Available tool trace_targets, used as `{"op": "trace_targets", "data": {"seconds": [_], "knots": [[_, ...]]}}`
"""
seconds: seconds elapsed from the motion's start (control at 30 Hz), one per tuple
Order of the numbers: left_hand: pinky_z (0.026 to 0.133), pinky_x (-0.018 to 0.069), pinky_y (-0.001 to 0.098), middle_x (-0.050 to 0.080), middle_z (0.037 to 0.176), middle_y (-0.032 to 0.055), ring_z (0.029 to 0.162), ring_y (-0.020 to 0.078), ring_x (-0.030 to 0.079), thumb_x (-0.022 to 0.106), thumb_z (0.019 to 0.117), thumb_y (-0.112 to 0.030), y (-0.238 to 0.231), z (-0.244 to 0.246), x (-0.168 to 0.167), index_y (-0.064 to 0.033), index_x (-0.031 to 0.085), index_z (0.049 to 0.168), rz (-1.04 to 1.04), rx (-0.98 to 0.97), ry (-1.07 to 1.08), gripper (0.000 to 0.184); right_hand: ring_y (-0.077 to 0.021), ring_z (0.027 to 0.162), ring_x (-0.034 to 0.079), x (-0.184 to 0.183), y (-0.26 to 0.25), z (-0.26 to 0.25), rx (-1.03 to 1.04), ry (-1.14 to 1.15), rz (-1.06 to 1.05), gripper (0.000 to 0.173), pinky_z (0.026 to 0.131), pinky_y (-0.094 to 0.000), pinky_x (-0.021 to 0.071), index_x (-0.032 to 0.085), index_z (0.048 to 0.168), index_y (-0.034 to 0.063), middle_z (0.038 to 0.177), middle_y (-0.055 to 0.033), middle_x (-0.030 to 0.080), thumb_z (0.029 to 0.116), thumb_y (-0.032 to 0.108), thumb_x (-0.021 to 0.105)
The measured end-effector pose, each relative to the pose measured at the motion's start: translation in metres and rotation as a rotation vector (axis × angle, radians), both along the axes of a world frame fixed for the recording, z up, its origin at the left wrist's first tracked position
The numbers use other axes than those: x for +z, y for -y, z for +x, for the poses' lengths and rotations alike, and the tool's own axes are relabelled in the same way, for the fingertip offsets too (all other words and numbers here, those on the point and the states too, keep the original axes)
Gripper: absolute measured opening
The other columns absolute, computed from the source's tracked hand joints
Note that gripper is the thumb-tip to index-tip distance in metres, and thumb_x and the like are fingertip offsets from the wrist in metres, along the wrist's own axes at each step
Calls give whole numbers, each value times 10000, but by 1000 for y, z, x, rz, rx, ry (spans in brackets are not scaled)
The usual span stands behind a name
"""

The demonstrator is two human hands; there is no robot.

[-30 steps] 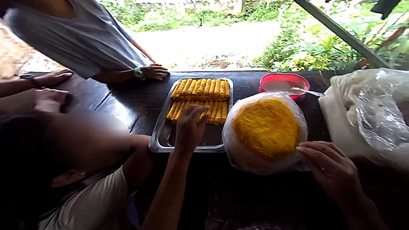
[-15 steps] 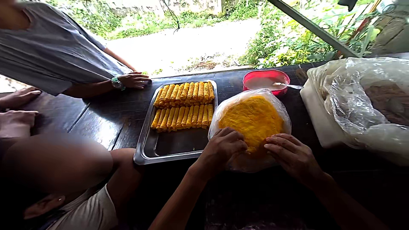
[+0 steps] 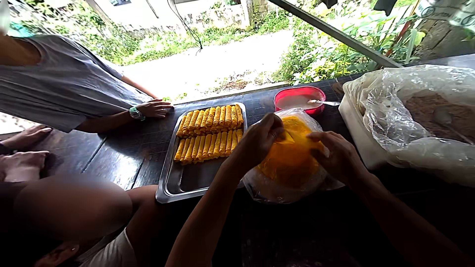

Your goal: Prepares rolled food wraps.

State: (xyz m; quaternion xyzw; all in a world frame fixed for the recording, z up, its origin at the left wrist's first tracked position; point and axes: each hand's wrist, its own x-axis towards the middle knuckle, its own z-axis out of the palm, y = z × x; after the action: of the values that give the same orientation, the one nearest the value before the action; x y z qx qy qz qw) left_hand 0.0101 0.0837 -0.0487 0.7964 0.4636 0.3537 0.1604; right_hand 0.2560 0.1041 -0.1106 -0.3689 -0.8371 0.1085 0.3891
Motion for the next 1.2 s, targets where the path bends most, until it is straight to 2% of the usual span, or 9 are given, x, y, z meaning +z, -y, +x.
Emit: {"op": "trace_targets", "data": {"seconds": [0.1,0.27,0.43,0.63,0.77,0.83,0.93,1.03,1.2], "knots": [[768,526,238,634,953,61,826,66,615,519,1056,-88,-14,-6,17,-8,587,1113,12,48,120,120,-288,905,708,13,-24,2,-50,-69,-103,247,826,-509,554,712,1151,22,999,-135,739,907,6,679],[675,525,242,636,871,27,736,61,606,527,1053,-102,-18,-22,18,-37,603,1076,-189,-20,120,102,-84,817,688,33,-39,7,3,-179,-283,140,768,-288,571,732,1053,53,928,-49,738,946,-3,661],[775,548,269,677,1016,68,839,83,648,603,1006,-84,-4,-24,14,-26,617,1192,-402,-32,-54,195,-36,744,616,26,-50,0,70,-152,-351,162,722,-235,518,710,1006,19,840,-33,686,1038,69,559],[736,555,350,691,1042,70,894,167,671,760,894,-424,-3,-7,25,-41,616,1261,-374,40,-88,549,-56,710,628,47,-56,-24,177,-112,-224,137,691,-256,537,721,949,51,807,-17,685,1012,108,614],[752,553,467,668,911,138,813,253,664,695,985,-221,-15,11,20,2,645,1072,-249,198,-118,245,-174,684,644,68,-64,-51,267,-36,-138,131,654,-407,536,720,982,51,794,-65,684,969,179,696],[696,527,417,641,850,122,746,210,624,646,1007,-143,-16,2,21,7,640,986,-256,221,-14,152,-128,739,671,79,-76,-53,336,-39,-173,184,720,-365,557,712,1018,44,837,-51,709,954,217,712],[687,581,289,685,920,72,751,105,669,610,1014,-87,-8,-23,27,3,630,1091,-345,249,338,120,-41,777,645,87,-96,-50,463,-118,-356,159,754,-230,548,698,1014,-11,873,-44,701,894,78,752],[665,599,251,691,933,30,764,84,690,556,1016,-19,1,-45,34,-43,603,1168,-428,285,657,161,-31,777,674,85,-104,-56,542,-225,-527,96,762,-217,583,677,998,-41,866,-28,704,908,-70,660],[617,570,198,712,846,4,687,37,672,576,1000,-41,6,-63,41,-67,622,1111,-426,199,600,123,-8,760,659,105,-97,-87,624,-247,-442,75,744,-194,572,694,988,-29,854,-11,702,960,-16,625]]}}
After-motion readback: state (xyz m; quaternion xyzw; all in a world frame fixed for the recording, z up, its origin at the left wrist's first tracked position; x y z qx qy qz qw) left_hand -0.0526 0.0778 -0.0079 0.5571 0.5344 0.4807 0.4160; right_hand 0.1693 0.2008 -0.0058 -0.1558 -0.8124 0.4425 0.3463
